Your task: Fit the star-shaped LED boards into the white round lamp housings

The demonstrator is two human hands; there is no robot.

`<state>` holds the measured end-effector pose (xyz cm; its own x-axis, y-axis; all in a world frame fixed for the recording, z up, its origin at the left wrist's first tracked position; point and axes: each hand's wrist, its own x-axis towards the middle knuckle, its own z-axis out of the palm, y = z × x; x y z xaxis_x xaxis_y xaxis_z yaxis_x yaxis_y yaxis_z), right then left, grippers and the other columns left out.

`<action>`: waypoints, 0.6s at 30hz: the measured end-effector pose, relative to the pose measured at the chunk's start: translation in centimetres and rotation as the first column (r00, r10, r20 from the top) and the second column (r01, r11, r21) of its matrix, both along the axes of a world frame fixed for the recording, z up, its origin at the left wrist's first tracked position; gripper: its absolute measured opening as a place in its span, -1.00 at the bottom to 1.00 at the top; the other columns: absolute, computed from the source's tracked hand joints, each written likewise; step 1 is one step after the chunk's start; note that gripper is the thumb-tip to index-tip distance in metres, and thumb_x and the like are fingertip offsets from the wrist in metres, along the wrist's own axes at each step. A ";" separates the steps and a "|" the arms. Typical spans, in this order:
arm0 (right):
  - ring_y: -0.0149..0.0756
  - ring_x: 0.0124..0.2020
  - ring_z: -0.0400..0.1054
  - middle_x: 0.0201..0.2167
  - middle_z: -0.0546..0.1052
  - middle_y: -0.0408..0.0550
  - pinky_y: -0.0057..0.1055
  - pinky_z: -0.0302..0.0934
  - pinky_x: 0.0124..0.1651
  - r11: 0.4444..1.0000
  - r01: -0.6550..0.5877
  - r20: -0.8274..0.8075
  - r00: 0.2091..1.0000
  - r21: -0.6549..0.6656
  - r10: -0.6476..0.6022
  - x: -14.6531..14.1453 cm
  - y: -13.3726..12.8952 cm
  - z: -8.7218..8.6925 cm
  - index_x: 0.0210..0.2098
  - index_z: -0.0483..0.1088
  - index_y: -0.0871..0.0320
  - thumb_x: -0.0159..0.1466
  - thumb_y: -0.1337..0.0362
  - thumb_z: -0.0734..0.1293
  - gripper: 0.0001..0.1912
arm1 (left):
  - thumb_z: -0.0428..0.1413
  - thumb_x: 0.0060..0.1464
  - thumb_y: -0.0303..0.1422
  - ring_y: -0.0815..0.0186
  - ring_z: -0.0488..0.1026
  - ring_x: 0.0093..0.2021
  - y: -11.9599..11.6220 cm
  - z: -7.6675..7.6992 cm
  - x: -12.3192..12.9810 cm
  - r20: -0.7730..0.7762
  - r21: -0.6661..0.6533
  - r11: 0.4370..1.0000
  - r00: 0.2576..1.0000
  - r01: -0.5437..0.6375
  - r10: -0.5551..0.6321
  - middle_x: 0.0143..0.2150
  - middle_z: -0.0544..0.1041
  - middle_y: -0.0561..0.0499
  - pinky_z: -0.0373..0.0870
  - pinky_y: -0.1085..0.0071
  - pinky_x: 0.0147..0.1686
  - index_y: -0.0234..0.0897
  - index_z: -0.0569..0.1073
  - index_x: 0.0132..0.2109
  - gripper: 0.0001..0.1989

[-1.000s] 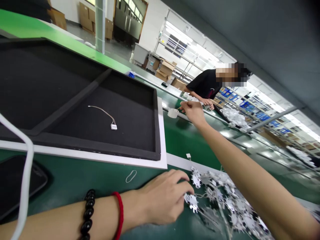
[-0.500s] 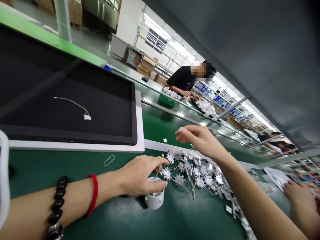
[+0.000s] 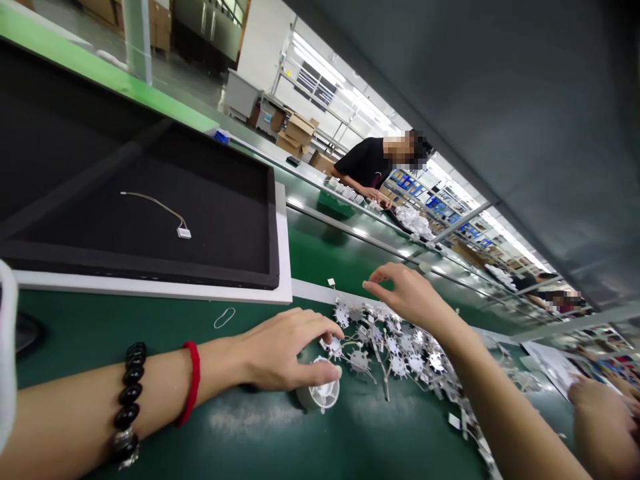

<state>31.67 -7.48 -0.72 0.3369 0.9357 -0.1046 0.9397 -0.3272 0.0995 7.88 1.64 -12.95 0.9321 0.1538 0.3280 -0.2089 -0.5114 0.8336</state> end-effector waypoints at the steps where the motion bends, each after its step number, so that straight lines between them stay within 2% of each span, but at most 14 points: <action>1: 0.11 0.01 0.48 -0.04 0.63 0.11 -0.03 0.27 0.04 0.999 -0.020 0.024 1.000 -0.026 0.021 -0.2 -0.4 0.2 -0.14 0.57 0.11 0.37 0.04 0.34 -0.70 | 0.06 0.21 0.13 0.03 0.50 -0.02 0.0 0.0 0.0 0.005 -0.004 1.000 1.000 0.002 -0.002 0.02 0.59 -0.12 0.36 0.09 0.14 -0.18 0.49 0.14 -0.43; 4: 0.16 0.05 0.48 -0.03 0.65 0.10 0.01 0.24 0.09 0.991 -0.075 0.075 0.994 -0.113 0.083 -0.8 -1.1 -0.4 -0.11 0.59 0.10 0.28 0.18 0.45 -0.79 | 0.05 0.23 0.13 0.03 0.50 -0.02 0.0 0.0 0.0 0.017 -0.010 1.000 1.000 0.003 -0.003 0.02 0.59 -0.12 0.36 0.09 0.14 -0.19 0.49 0.13 -0.43; 6: 0.14 -0.01 0.51 -0.11 0.67 0.11 0.01 0.23 0.09 0.984 -0.092 0.109 0.988 -0.152 0.109 -1.0 -1.2 -1.3 -0.20 0.61 0.12 0.32 0.29 0.39 -0.87 | 0.04 0.25 0.12 0.04 0.50 -0.02 0.0 0.0 0.0 0.020 -0.010 1.000 1.000 -0.001 0.001 0.02 0.59 -0.12 0.36 0.09 0.14 -0.19 0.49 0.12 -0.45; 8: 0.09 -0.11 0.54 -0.21 0.68 0.11 0.00 0.24 0.04 0.981 -0.097 0.139 0.983 -0.167 0.121 -1.0 -1.3 -2.0 -0.30 0.60 0.14 0.37 0.35 0.30 -0.78 | 0.04 0.25 0.10 0.04 0.50 -0.02 0.0 0.0 0.0 0.019 -0.006 1.000 1.000 -0.010 0.010 0.02 0.59 -0.12 0.36 0.10 0.14 -0.19 0.49 0.11 -0.47; 10: 0.07 -0.13 0.54 -0.23 0.68 0.09 -0.03 0.24 0.03 0.984 -0.096 0.164 0.979 -0.147 0.120 -0.9 -1.6 -2.1 -0.33 0.59 0.12 0.39 0.34 0.26 -0.73 | 0.05 0.25 0.09 0.03 0.49 -0.01 0.1 0.0 0.0 0.016 -0.002 1.000 1.000 -0.024 0.024 0.03 0.59 -0.12 0.36 0.09 0.14 -0.19 0.49 0.11 -0.48; 13: 0.06 -0.09 0.54 -0.17 0.68 0.03 -0.08 0.27 0.00 0.994 -0.082 0.180 0.979 -0.069 0.093 -0.8 -2.5 -1.1 -0.31 0.58 0.08 0.39 0.27 0.25 -0.73 | 0.04 0.26 0.06 0.03 0.49 0.00 0.1 0.1 0.0 0.015 0.000 0.999 0.999 -0.045 0.045 0.03 0.59 -0.13 0.37 0.07 0.14 -0.20 0.49 0.11 -0.50; 18: 0.00 -0.23 0.56 -0.20 0.67 0.01 -0.19 0.31 -0.27 0.993 -0.003 0.169 0.985 0.117 -0.017 -1.2 -4.9 2.3 -0.27 0.54 0.04 0.39 0.13 0.20 -0.70 | 0.01 0.30 0.03 0.05 0.50 -0.01 0.1 0.1 0.0 0.023 -0.016 0.997 0.997 -0.070 0.071 0.02 0.59 -0.13 0.38 0.06 0.14 -0.21 0.50 0.07 -0.54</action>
